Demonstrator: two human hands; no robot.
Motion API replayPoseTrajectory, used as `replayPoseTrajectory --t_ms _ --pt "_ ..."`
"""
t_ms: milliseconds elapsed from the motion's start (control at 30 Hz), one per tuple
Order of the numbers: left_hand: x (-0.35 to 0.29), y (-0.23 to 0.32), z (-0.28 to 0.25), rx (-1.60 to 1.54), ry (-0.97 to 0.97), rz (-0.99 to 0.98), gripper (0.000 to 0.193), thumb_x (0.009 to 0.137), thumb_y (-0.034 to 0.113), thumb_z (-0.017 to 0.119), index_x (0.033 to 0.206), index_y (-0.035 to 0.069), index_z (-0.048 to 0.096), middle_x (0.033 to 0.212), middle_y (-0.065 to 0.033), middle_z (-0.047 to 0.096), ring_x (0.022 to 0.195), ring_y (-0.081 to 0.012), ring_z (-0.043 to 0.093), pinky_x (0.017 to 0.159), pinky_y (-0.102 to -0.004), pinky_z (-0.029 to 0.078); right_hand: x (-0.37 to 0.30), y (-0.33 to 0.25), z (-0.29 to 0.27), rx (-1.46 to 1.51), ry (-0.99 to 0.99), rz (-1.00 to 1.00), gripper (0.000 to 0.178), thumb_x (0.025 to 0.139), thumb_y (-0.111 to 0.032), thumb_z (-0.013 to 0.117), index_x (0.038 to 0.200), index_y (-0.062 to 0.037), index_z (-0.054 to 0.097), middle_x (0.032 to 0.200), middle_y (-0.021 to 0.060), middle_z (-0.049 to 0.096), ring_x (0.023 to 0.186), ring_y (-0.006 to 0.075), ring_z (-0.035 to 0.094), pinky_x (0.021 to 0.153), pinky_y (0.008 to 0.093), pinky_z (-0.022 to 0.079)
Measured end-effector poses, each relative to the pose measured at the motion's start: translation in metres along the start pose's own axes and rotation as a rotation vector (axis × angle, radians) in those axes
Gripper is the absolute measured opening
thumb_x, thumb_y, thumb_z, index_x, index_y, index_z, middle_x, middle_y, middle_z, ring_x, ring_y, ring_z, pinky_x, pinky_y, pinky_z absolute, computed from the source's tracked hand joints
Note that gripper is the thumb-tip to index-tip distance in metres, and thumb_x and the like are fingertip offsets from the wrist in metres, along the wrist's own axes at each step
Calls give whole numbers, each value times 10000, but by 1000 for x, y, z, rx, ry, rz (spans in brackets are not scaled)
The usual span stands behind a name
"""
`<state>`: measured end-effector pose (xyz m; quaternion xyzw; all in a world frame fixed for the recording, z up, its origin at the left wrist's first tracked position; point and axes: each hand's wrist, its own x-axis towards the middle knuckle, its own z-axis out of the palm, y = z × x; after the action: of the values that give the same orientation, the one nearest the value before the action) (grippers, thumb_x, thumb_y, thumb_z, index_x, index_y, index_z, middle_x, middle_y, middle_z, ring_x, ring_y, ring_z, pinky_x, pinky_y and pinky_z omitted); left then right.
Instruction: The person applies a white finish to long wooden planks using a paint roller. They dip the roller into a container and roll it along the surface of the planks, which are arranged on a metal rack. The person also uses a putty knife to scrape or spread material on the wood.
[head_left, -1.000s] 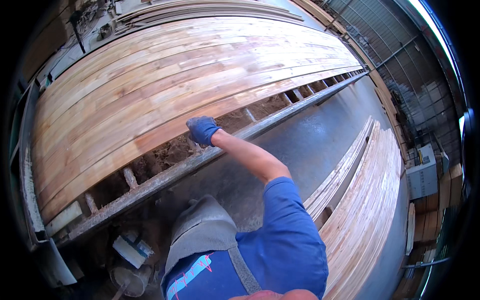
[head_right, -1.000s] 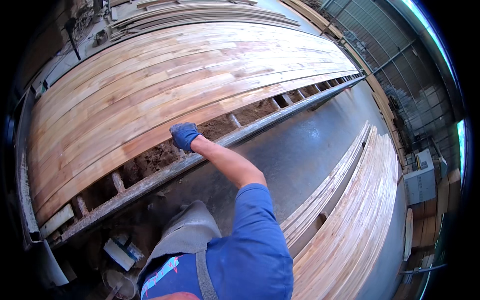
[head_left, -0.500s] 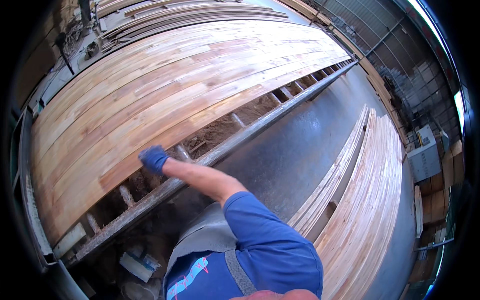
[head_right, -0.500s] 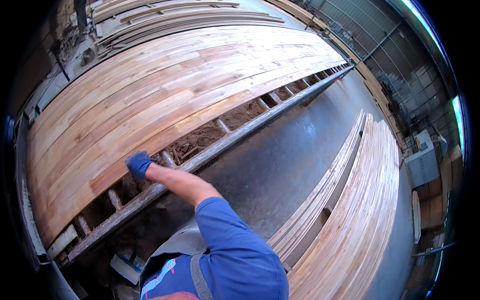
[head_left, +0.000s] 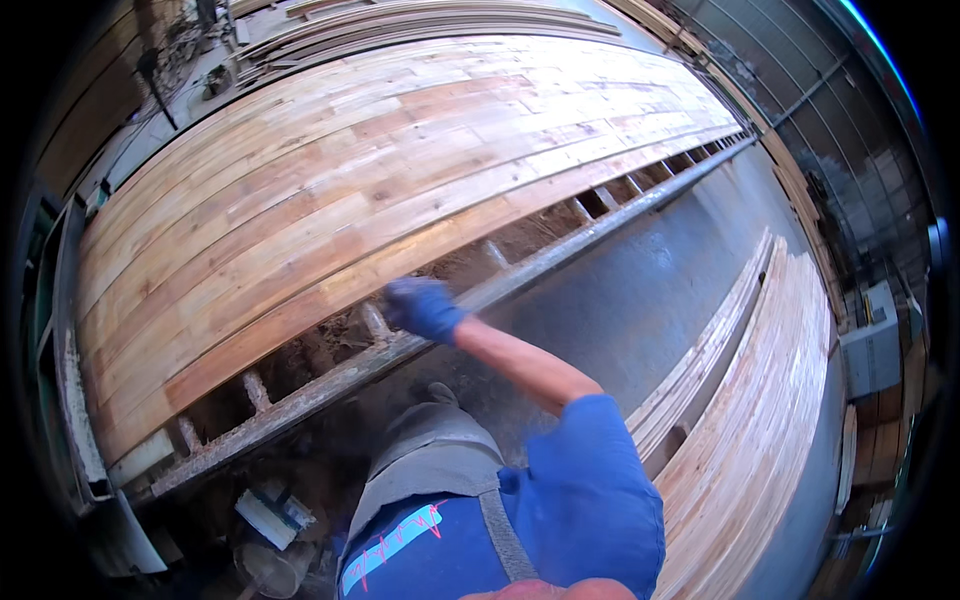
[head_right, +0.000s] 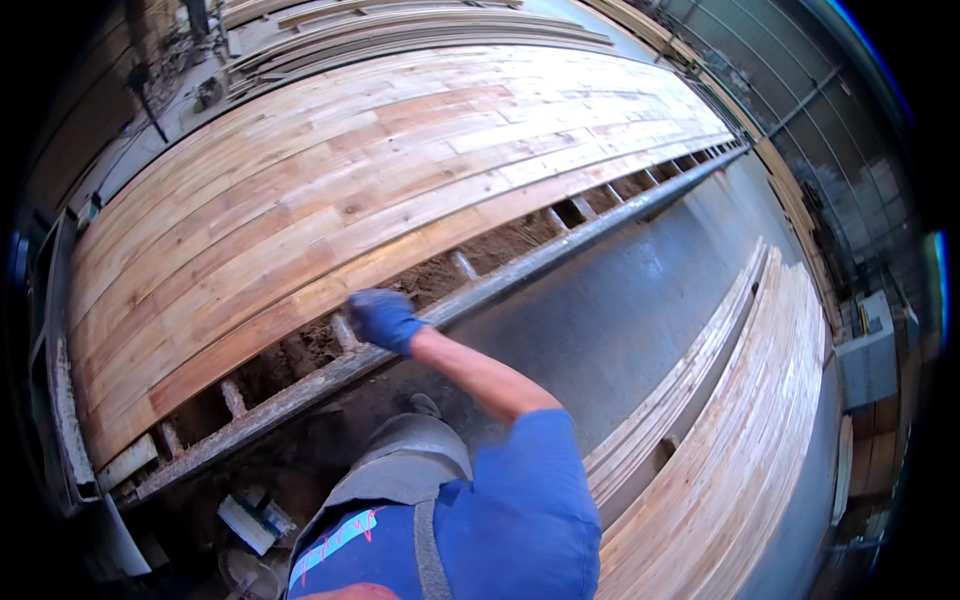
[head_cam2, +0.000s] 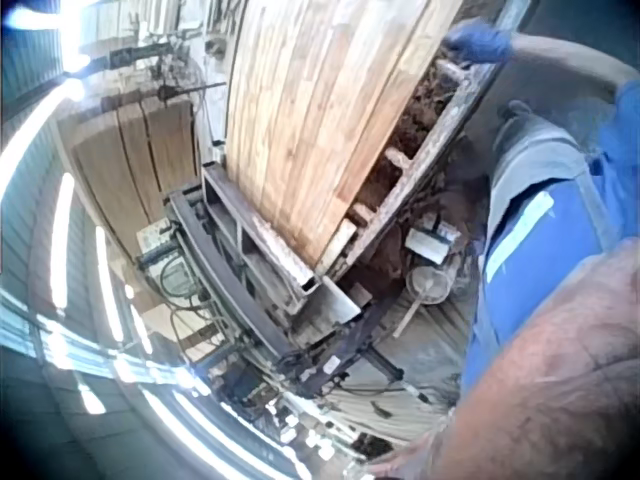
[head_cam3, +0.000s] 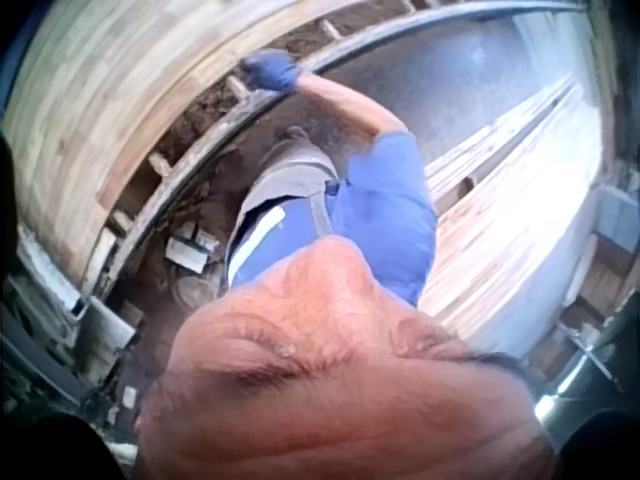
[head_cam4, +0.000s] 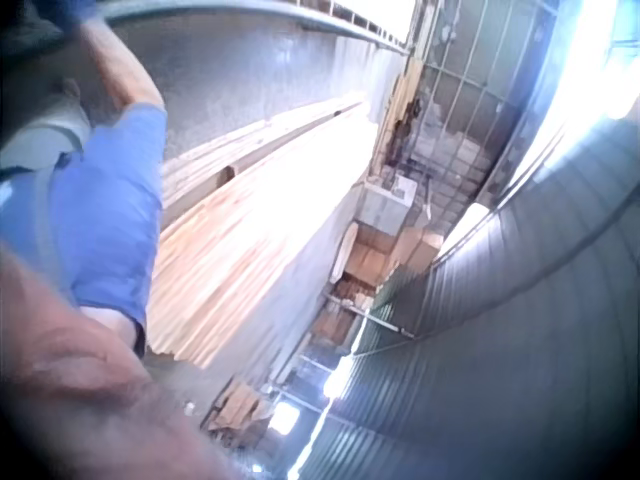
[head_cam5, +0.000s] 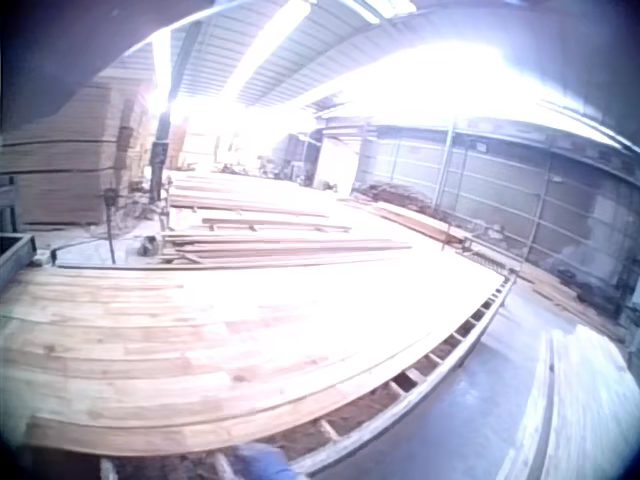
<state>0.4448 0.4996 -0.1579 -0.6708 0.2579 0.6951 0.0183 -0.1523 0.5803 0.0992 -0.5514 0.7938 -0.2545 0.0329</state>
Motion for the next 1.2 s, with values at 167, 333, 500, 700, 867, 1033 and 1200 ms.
replayPoseTrajectory --t_ms 167,333,500,700,867,1033,1200 --pt "-6 -40 -1 -105 15 -32 391 950 426 532 1173 113 602 1117 -135 663 951 -307 643 763 -461 506 -46 26 -29 12 166 191 168 853 -250 639 866 -83 626 835 149 653 787 355 642 688 460 511" --pt "7 -61 -1 -173 -23 -34 401 952 436 523 1177 113 601 1122 -137 663 957 -308 642 768 -462 503 -30 -11 -38 -49 -118 -21 221 878 -301 593 874 -82 627 861 157 677 792 363 662 701 466 528" --pt "17 -65 -21 -246 -65 17 411 955 447 514 1181 114 599 1128 -138 663 962 -309 642 773 -463 499 69 -165 -59 -37 -373 -395 157 789 -205 598 769 -69 674 773 175 682 742 369 683 647 473 532" --pt "22 -105 -34 -364 -83 14 420 958 456 506 1185 117 600 1124 -136 668 956 -306 645 770 -461 497 63 -429 -115 -172 -411 -1574 318 839 -342 647 1078 -154 740 1059 91 715 943 313 675 695 517 494" --pt "-9 -155 -31 -369 30 -56 409 961 452 508 1184 126 612 1082 -114 693 896 -284 664 732 -444 502 10 -464 -147 -199 -563 -1824 326 843 -344 643 1091 -154 734 1077 91 710 966 319 666 715 536 486" --pt "-48 -198 -24 -424 119 -148 398 963 448 509 1182 135 624 1040 -91 717 837 -262 682 694 -427 508 -2 -464 -153 -241 -655 -1894 333 846 -346 639 1104 -154 728 1094 91 704 990 325 658 735 556 479" --pt "-65 -202 -15 -375 140 -245 359 959 430 516 1162 158 634 1008 -80 728 785 -257 699 665 -397 497 -6 -467 -156 -322 -698 -1952 340 850 -348 635 1116 -154 723 1111 91 699 1014 332 649 755 576 471"
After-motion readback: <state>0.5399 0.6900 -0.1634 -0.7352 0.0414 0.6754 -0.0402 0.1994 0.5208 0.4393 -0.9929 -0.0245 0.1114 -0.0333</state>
